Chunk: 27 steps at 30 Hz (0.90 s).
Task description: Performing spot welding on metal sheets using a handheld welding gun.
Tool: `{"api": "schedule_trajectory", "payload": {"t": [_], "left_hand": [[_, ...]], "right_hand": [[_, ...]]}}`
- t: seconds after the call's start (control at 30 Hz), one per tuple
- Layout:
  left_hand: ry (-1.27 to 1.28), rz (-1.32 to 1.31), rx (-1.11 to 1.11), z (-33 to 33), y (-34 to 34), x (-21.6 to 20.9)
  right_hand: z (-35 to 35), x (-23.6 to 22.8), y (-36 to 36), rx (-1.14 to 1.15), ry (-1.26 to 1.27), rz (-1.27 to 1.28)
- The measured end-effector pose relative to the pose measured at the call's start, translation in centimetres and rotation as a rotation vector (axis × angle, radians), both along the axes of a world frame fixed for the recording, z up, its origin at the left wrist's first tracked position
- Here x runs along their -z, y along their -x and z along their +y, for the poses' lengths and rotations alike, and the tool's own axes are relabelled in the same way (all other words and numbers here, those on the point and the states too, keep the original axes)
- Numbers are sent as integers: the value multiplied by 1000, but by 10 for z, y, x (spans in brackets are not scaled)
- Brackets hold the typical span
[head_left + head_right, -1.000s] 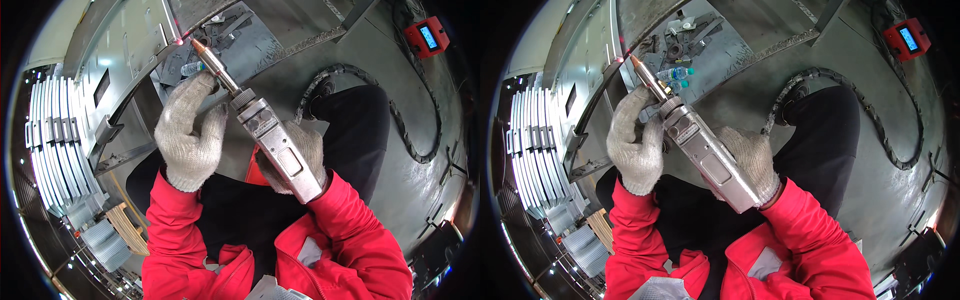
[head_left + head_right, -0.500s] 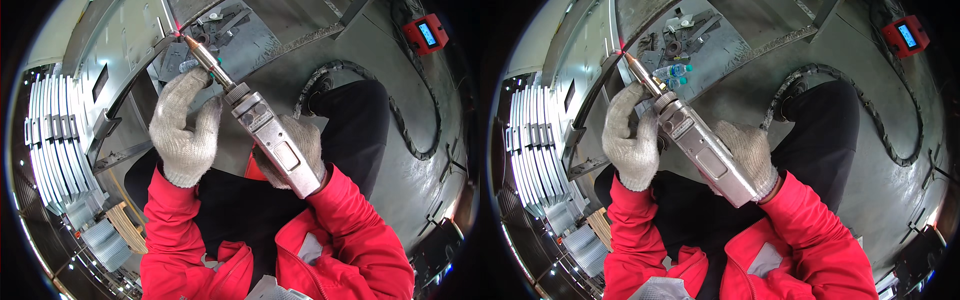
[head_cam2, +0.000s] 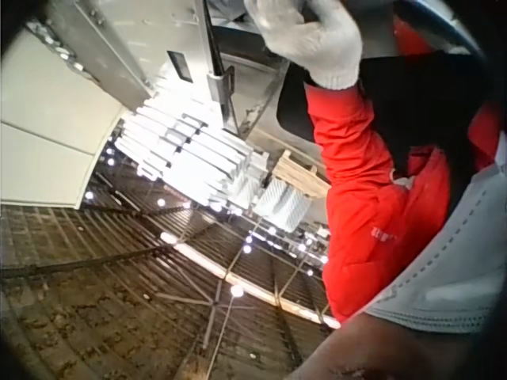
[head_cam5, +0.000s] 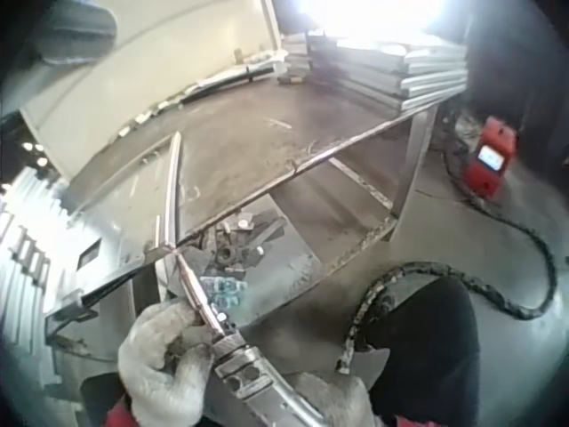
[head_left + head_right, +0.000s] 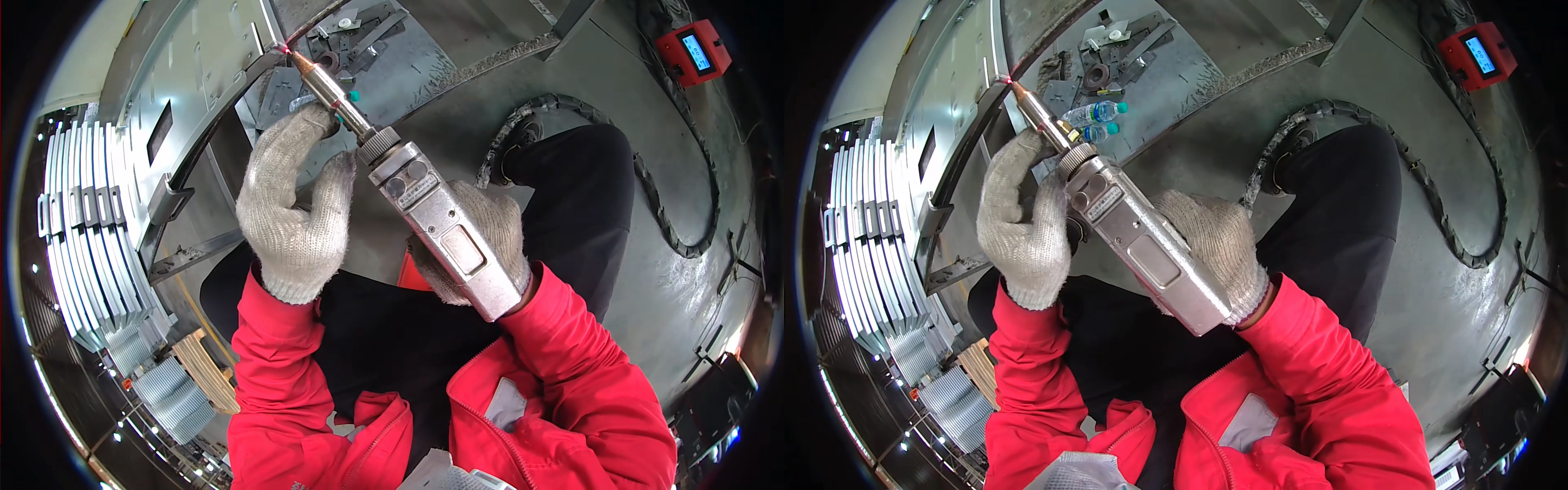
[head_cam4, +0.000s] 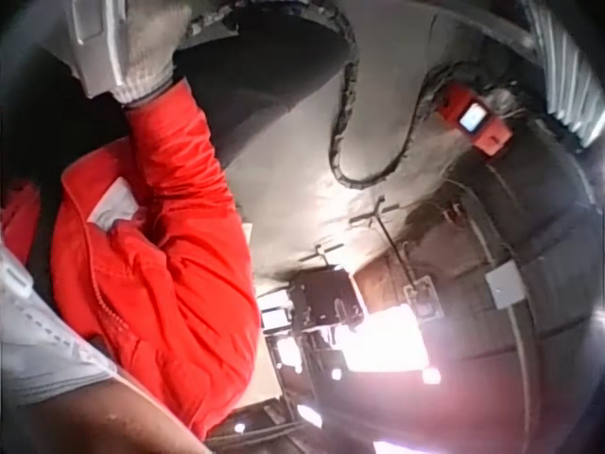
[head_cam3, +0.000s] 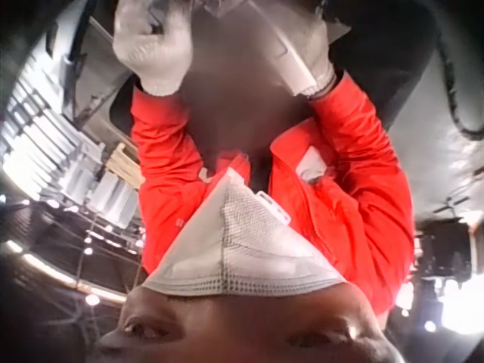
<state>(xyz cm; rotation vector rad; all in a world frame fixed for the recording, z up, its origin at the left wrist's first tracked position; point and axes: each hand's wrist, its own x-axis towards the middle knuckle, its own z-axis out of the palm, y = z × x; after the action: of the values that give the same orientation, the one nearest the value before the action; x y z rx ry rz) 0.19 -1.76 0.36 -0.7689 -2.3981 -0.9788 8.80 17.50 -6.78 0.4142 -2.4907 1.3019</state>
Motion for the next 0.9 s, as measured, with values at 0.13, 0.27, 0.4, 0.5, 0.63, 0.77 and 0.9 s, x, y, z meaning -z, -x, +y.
{"api": "schedule_trajectory", "payload": {"t": [0.13, 0.27, 0.4, 0.5, 0.63, 0.77, 0.9], "left_hand": [[-21, -33, -2, 0, 0, 1], [-40, -74, -14, -1, -1, 2], [-35, -88, -28, 0, -2, 0], [-24, -87, -37, 1, -2, -1], [-21, -54, -16, -1, -2, 1], [-50, -80, -9, -1, -3, 0], [-45, -16, 70, -3, 1, -1]], "right_hand": [[-6, 4, 5, 68, -10, 145], [-5, -3, 6, 63, -21, 117], [-5, -2, 2, 60, 25, 23], [-5, -1, -1, 59, 75, -61], [-3, -1, 0, 44, 30, 17], [-1, -4, 3, 26, -13, 98], [13, -14, 1, -5, 155, 19]]}}
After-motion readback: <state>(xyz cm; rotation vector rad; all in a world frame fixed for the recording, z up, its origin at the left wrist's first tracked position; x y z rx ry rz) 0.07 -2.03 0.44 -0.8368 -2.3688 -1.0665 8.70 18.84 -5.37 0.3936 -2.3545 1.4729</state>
